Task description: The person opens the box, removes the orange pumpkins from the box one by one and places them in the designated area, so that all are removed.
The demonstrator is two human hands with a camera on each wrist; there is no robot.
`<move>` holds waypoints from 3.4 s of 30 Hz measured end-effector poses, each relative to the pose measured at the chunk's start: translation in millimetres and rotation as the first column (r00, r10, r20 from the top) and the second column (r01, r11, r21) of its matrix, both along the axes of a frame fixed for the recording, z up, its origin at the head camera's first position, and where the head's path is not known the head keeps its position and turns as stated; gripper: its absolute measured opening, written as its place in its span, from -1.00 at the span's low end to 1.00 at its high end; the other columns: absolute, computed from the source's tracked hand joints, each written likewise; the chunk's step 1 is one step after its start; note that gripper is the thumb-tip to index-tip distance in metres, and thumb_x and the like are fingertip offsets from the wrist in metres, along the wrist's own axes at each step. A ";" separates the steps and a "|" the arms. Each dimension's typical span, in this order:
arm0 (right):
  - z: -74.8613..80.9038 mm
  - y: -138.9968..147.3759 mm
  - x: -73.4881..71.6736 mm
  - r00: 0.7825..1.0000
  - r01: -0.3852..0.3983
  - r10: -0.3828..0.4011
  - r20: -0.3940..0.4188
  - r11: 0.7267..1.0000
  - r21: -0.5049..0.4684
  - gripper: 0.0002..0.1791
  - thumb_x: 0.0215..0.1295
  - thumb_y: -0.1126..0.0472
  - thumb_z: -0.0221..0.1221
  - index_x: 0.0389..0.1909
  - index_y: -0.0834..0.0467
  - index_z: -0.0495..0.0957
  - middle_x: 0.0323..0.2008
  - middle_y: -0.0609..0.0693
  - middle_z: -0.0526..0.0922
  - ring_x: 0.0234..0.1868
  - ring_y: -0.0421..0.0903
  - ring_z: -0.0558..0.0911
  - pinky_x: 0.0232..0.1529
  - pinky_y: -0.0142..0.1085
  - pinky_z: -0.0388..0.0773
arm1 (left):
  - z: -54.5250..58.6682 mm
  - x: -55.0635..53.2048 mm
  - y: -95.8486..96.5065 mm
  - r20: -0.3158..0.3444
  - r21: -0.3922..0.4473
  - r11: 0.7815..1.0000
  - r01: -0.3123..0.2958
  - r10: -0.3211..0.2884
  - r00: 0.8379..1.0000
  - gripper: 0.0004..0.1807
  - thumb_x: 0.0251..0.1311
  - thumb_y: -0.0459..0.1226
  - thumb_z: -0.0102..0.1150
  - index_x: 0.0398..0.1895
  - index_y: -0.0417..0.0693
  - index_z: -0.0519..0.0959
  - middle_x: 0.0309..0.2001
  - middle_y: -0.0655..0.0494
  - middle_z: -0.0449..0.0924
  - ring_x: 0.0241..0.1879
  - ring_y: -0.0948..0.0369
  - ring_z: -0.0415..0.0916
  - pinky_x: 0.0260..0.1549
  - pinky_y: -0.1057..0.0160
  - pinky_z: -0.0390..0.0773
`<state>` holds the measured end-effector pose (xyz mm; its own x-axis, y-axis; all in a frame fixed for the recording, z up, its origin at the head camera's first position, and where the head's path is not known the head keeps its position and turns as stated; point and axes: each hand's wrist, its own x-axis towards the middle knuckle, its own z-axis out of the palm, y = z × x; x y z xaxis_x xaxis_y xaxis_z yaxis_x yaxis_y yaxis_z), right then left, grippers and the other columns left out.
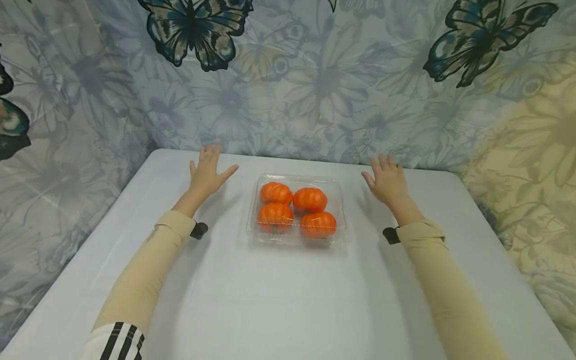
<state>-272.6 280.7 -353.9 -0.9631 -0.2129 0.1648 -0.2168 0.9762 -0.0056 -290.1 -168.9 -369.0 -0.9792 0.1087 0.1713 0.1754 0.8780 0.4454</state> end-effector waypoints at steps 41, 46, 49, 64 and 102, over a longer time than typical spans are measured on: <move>-34.8 -89.7 144.5 0.929 -0.369 0.187 -0.319 0.445 -0.816 0.01 -0.34 0.62 0.29 0.22 0.58 -0.06 0.25 0.44 -0.02 0.22 0.34 0.03 0.20 -0.06 0.05 | -9.4 139.6 69.2 -0.099 0.643 0.719 0.265 -0.265 0.959 0.15 -0.23 -0.41 0.39 0.36 -0.30 -0.22 0.36 -0.15 -0.28 0.32 0.00 -0.26 0.22 -0.03 -0.11; -41.4 -91.7 144.1 0.945 -0.323 0.201 -0.256 0.465 -0.824 0.07 -0.40 0.63 0.32 0.22 0.60 -0.10 0.24 0.47 -0.04 0.21 0.37 0.03 0.12 0.07 0.06 | -31.7 133.7 67.3 0.005 0.673 0.714 0.193 -0.264 0.964 0.23 -0.21 -0.28 0.43 0.38 -0.13 -0.31 0.37 -0.07 -0.35 0.32 0.01 -0.33 0.21 -0.08 -0.17; -42.9 -92.0 143.2 0.950 -0.305 0.209 -0.232 0.469 -0.829 0.08 -0.38 0.61 0.34 0.22 0.59 -0.10 0.24 0.46 -0.04 0.22 0.36 0.03 0.13 0.05 0.07 | -49.4 127.0 66.8 0.030 0.688 0.703 0.180 -0.276 0.961 0.24 -0.21 -0.25 0.44 0.39 -0.07 -0.32 0.38 -0.04 -0.37 0.32 0.04 -0.36 0.22 -0.06 -0.19; -44.8 -92.1 140.6 0.982 -0.132 0.184 -0.042 0.507 -0.852 0.02 -0.15 0.50 0.30 0.25 0.56 -0.19 0.26 0.44 -0.05 0.26 0.27 0.00 0.22 -0.02 -0.05 | -76.3 119.8 75.4 0.040 0.719 0.676 0.165 -0.276 0.960 0.23 -0.21 -0.22 0.44 0.37 -0.22 -0.29 0.37 -0.11 -0.27 0.32 0.03 -0.26 0.22 0.00 -0.08; -78.0 -75.9 125.2 0.955 0.114 0.240 0.176 0.251 -0.961 0.09 -0.03 0.41 0.29 0.36 0.29 -0.31 0.33 0.16 -0.04 0.33 0.03 -0.10 0.26 -0.11 -0.13 | -58.3 128.0 75.1 0.101 0.808 0.581 0.101 -0.306 0.947 0.05 -0.15 -0.45 0.35 0.34 -0.36 -0.15 0.34 -0.23 -0.19 0.30 -0.05 -0.21 0.22 0.03 -0.05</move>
<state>-147.4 204.8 -431.9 -0.9890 -0.1302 0.0698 -0.0937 0.1875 -0.9778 -162.2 -93.8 -427.3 -0.9684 0.2333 0.0880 0.1186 0.1206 0.9856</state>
